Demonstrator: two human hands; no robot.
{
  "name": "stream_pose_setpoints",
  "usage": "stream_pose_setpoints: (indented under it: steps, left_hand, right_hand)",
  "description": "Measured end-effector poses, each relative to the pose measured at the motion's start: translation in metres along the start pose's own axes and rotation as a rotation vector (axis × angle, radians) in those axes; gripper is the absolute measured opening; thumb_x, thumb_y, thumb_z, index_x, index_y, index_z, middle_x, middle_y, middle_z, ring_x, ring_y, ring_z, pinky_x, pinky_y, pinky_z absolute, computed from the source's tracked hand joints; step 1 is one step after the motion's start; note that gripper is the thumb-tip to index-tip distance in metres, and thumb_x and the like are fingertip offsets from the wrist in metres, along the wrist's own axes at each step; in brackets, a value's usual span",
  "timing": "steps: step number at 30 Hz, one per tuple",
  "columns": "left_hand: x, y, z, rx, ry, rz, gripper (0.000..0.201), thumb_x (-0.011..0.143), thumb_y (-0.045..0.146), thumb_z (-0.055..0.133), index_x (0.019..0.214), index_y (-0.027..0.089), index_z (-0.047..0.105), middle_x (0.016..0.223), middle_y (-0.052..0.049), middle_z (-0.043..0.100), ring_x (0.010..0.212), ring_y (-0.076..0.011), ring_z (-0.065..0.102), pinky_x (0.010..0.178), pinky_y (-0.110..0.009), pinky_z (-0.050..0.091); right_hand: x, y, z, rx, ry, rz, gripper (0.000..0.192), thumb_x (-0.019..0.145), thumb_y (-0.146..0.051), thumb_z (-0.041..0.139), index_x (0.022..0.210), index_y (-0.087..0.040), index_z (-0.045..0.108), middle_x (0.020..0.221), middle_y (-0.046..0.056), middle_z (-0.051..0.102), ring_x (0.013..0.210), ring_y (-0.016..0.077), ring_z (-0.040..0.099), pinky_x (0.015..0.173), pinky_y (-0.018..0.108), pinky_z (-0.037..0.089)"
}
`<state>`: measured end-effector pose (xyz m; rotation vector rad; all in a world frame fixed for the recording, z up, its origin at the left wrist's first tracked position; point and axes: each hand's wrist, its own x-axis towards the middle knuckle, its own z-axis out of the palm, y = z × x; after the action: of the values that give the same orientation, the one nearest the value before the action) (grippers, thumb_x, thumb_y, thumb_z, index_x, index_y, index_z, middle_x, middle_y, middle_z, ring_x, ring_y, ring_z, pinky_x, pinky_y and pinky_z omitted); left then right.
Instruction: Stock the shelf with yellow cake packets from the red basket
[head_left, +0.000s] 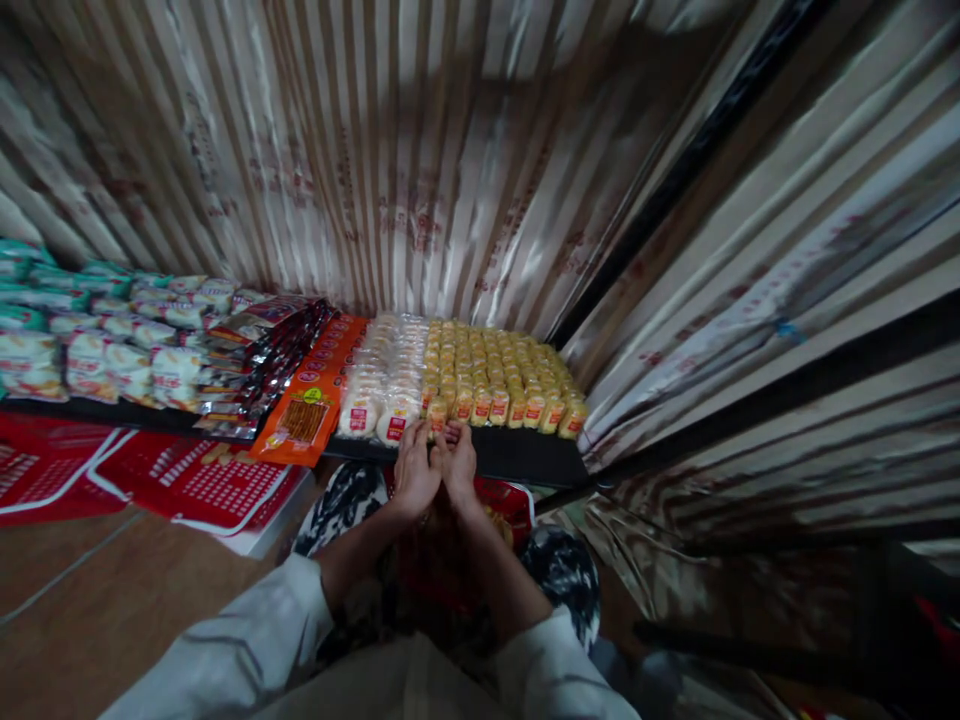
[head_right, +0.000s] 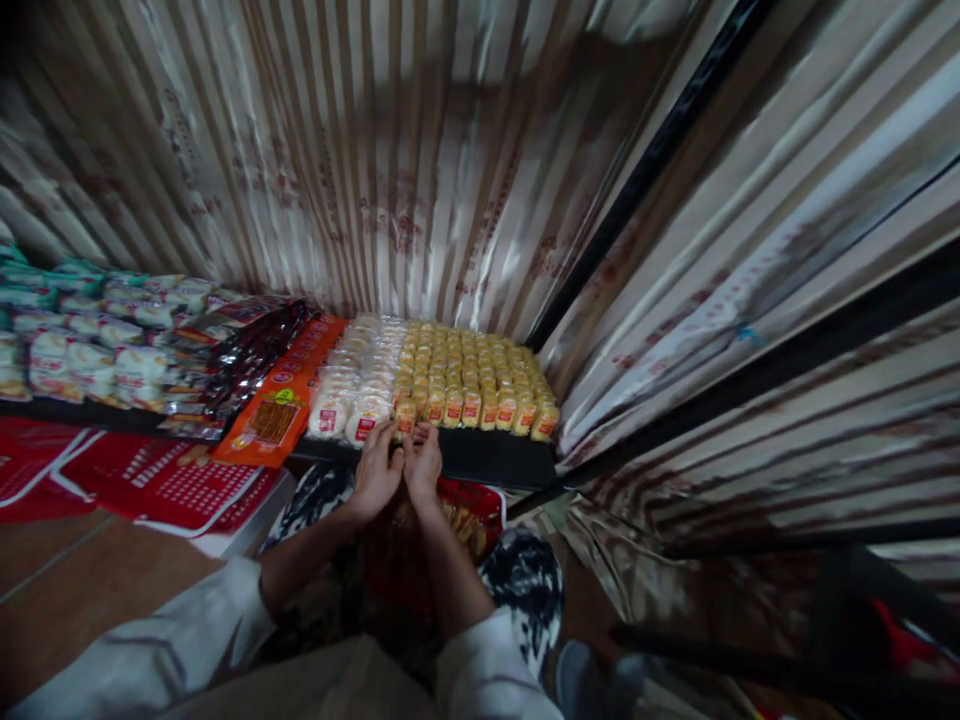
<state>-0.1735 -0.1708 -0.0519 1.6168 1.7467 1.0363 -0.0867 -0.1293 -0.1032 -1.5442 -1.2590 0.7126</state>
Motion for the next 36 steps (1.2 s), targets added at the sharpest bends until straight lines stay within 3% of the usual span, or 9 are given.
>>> stream_pose_setpoints:
  steps: [7, 12, 15, 21, 29, 36]
  left_hand:
    - [0.013, -0.012, 0.007, -0.024, -0.082, 0.064, 0.044, 0.080, 0.010, 0.042, 0.123, 0.011, 0.054, 0.134, -0.013, 0.050, 0.128, -0.0203, 0.042, 0.112, -0.036, 0.030]
    - [0.018, -0.021, 0.011, -0.008, -0.126, 0.060, 0.042, 0.085, 0.015, 0.039, 0.125, 0.010, 0.052, 0.138, -0.014, 0.047, 0.132, -0.0205, 0.038, 0.113, -0.039, 0.029]
    - [0.018, -0.024, 0.014, -0.002, -0.127, 0.074, 0.043, 0.086, 0.016, 0.038, 0.127, 0.010, 0.051, 0.139, -0.014, 0.046, 0.133, -0.0204, 0.037, 0.113, -0.040, 0.029]
    - [0.017, -0.027, 0.020, -0.011, -0.135, 0.122, 0.044, 0.090, 0.021, 0.034, 0.129, 0.008, 0.050, 0.142, -0.015, 0.042, 0.135, -0.0199, 0.034, 0.114, -0.038, 0.028]
    - [0.023, -0.029, 0.022, -0.029, -0.170, 0.109, 0.043, 0.089, 0.021, 0.034, 0.126, 0.009, 0.053, 0.143, -0.013, 0.041, 0.136, -0.0207, 0.031, 0.114, -0.041, 0.026]
    - [0.026, -0.026, 0.024, -0.024, -0.182, 0.095, 0.043, 0.088, 0.018, 0.032, 0.122, 0.007, 0.056, 0.143, -0.015, 0.041, 0.135, -0.0205, 0.034, 0.115, -0.037, 0.026]
  right_hand:
    - [0.009, 0.008, 0.011, -0.079, -0.031, -0.040, 0.023, 0.076, -0.036, 0.047, 0.089, -0.019, 0.055, 0.081, 0.003, 0.063, 0.070, 0.0168, 0.058, 0.066, 0.028, 0.046]
    - [0.011, 0.010, 0.015, -0.201, 0.030, -0.176, 0.023, 0.075, -0.031, 0.044, 0.087, -0.018, 0.058, 0.088, 0.007, 0.060, 0.084, 0.0194, 0.054, 0.079, 0.032, 0.044]
    - [0.011, 0.009, 0.015, -0.236, 0.029, -0.179, 0.024, 0.077, -0.031, 0.042, 0.088, -0.018, 0.059, 0.090, 0.008, 0.060, 0.086, 0.0206, 0.053, 0.081, 0.034, 0.043]
    - [0.010, 0.008, 0.012, -0.087, -0.009, -0.084, 0.028, 0.077, -0.029, 0.040, 0.097, -0.018, 0.056, 0.089, 0.006, 0.063, 0.079, 0.0180, 0.057, 0.075, 0.030, 0.046]
    - [0.014, 0.019, 0.011, -0.145, -0.064, -0.244, 0.045, 0.074, -0.019, 0.037, 0.113, -0.018, 0.060, 0.117, 0.008, 0.061, 0.106, 0.0186, 0.054, 0.097, 0.034, 0.040]
    - [0.015, 0.023, 0.013, -0.192, -0.054, -0.239, 0.047, 0.074, -0.017, 0.037, 0.116, -0.018, 0.059, 0.117, 0.008, 0.061, 0.107, 0.0191, 0.053, 0.097, 0.036, 0.040]
